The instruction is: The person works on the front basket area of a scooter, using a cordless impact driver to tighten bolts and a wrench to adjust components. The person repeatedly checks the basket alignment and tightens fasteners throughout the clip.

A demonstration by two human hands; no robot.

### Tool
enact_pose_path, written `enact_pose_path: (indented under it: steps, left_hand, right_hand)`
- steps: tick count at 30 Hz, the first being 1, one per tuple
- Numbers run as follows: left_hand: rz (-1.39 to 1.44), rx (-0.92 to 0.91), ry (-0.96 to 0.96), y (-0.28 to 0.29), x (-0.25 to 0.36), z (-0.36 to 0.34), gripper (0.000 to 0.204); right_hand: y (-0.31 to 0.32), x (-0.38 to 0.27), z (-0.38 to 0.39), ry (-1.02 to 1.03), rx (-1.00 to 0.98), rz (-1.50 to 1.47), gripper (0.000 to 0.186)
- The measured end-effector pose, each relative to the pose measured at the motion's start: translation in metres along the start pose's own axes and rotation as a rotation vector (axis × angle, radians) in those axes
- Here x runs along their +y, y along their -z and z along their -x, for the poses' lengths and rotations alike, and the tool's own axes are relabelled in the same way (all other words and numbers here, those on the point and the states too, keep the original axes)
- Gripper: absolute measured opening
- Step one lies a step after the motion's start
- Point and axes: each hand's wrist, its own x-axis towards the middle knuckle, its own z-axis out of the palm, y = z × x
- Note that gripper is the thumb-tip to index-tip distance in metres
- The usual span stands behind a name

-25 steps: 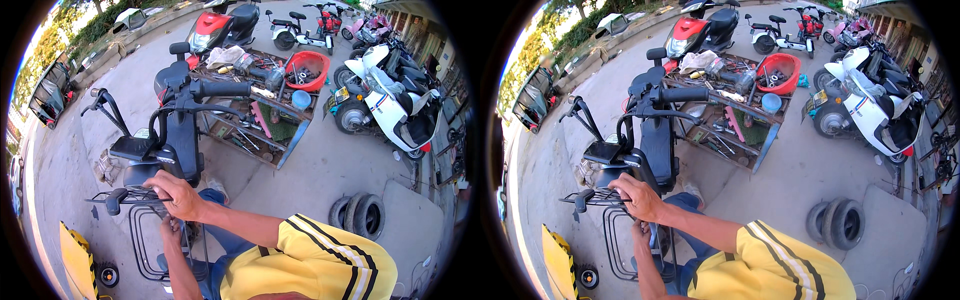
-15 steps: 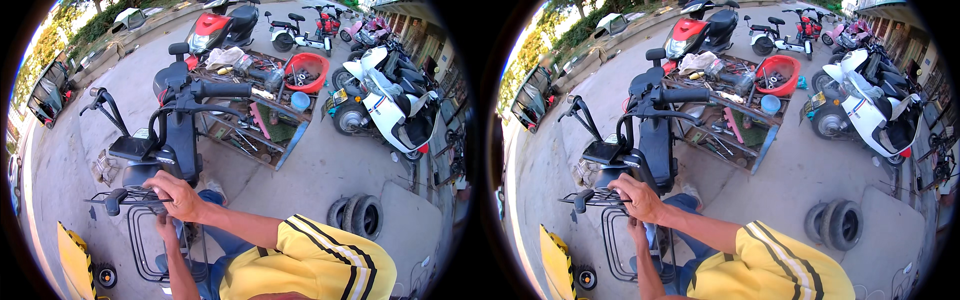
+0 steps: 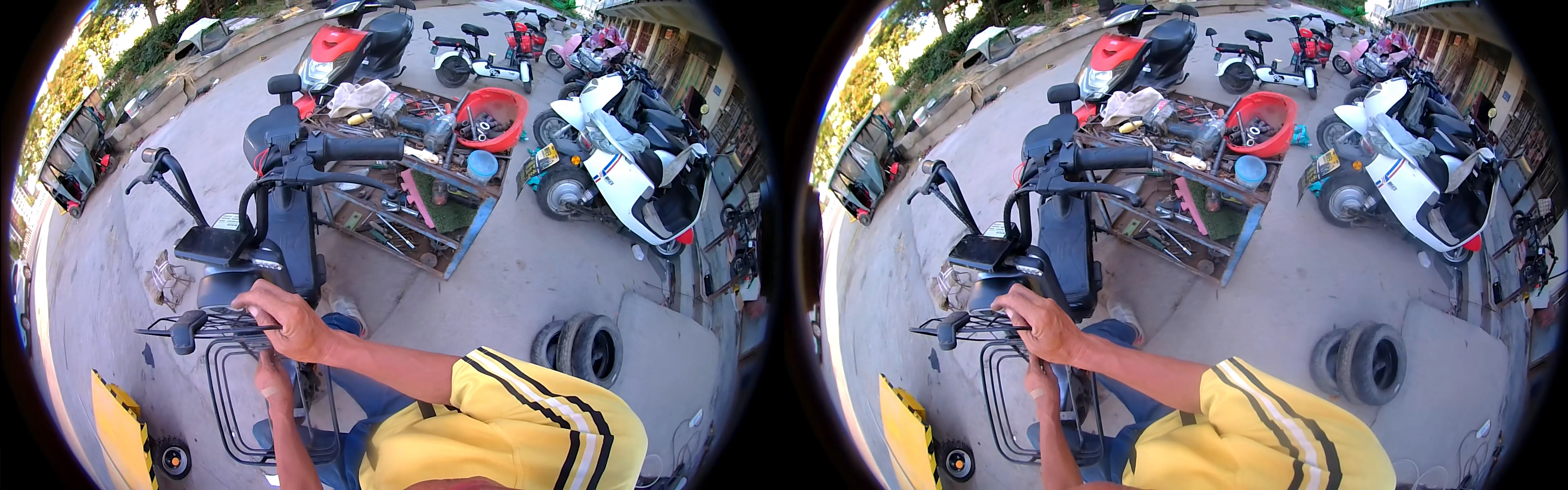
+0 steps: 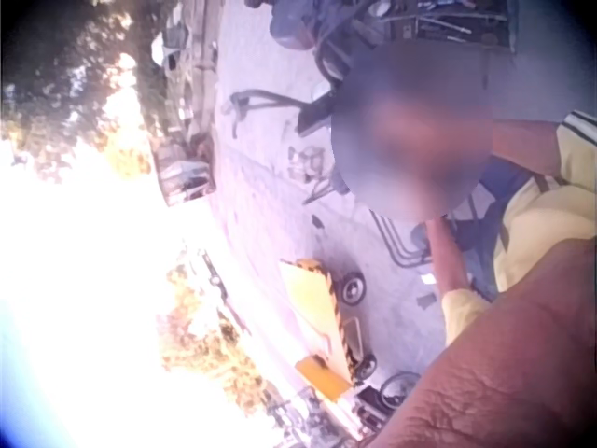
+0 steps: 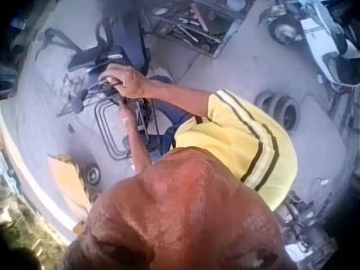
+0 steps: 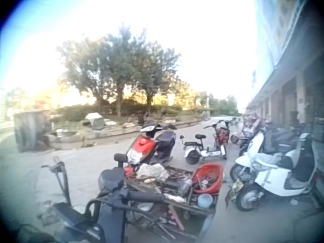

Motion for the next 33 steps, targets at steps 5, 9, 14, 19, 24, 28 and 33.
enact_pose_path:
  steps: [5, 9, 14, 19, 24, 28, 33]
  left_hand:
    - [1.155, -0.154, 1.043, 0.01, 0.009, -0.01, 0.012]
    - [1.363, -0.157, 1.166, 0.005, -0.011, -0.004, 0.011]
    - [0.116, -0.027, 0.096, 0.011, 0.023, -0.009, 0.01]
    - [1.111, -0.051, 0.967, 0.004, 0.017, -0.01, 0.011]
    - [1.468, -0.111, 1.176, -0.001, -0.014, -0.007, 0.008]
    - [0.197, -0.01, 0.349, 0.001, 0.026, -0.014, 0.008]
    - [0.081, -0.042, 0.279, 0.003, 0.024, -0.006, 0.011]
  right_hand:
    - [-0.002, 0.008, 0.001, 0.074, 0.045, 0.027, 0.026]
    - [0.0, 0.0, 0.0, -0.014, -0.015, 0.003, 0.026]
    - [0.001, 0.001, -0.001, 0.004, 0.022, -0.018, 0.027]
    - [0.003, 0.002, 0.001, -0.017, -0.006, 0.025, 0.025]
    - [-0.002, 0.006, 0.0, 0.02, 0.009, 0.001, 0.026]
    - [0.0, 0.006, 0.001, 0.009, 0.02, -0.007, 0.027]
    - [-0.002, 0.002, 0.0, 0.023, 0.035, -0.01, 0.027]
